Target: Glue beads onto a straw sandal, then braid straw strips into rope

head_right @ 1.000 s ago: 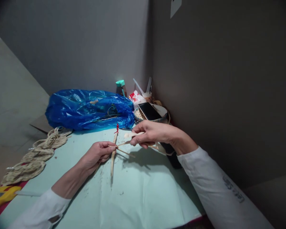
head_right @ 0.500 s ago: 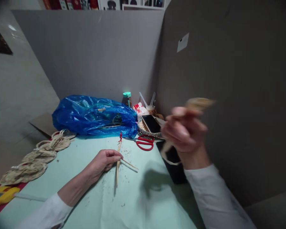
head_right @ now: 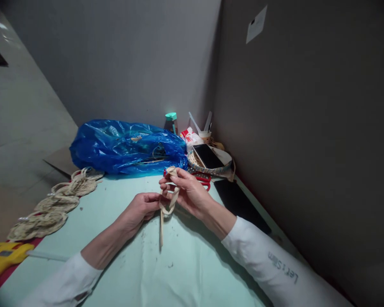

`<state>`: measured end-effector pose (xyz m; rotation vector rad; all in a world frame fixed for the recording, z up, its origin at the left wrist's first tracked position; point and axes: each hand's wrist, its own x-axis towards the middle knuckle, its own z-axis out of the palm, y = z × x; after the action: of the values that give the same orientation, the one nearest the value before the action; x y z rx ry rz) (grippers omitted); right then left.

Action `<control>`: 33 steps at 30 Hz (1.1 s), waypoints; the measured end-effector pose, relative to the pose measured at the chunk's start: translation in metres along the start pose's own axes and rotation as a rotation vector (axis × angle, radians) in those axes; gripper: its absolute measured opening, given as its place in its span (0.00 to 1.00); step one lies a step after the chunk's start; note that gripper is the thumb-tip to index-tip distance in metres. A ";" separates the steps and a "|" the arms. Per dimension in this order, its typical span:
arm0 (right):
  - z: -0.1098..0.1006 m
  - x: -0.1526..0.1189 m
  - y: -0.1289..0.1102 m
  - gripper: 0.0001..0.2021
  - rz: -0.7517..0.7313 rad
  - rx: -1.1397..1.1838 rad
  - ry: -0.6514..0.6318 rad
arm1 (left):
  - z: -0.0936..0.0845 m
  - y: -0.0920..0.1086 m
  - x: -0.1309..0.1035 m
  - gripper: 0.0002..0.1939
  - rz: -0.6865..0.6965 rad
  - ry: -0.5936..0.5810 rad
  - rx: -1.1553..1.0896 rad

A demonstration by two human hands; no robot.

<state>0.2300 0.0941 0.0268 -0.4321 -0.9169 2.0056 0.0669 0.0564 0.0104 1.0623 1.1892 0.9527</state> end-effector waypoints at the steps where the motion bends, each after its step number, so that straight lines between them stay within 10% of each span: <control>1: 0.002 -0.001 0.001 0.06 -0.009 0.003 0.010 | 0.000 0.000 0.000 0.15 0.002 -0.009 -0.006; 12: 0.011 0.017 0.035 0.13 -0.243 0.025 0.173 | 0.008 -0.004 0.007 0.19 0.076 0.057 0.151; 33: -0.029 0.018 -0.029 0.19 -0.455 -0.451 0.432 | 0.001 0.001 0.003 0.13 0.049 0.023 0.386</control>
<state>0.2534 0.1315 0.0294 -0.7905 -1.0698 1.2239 0.0687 0.0596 0.0104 1.3932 1.4070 0.7897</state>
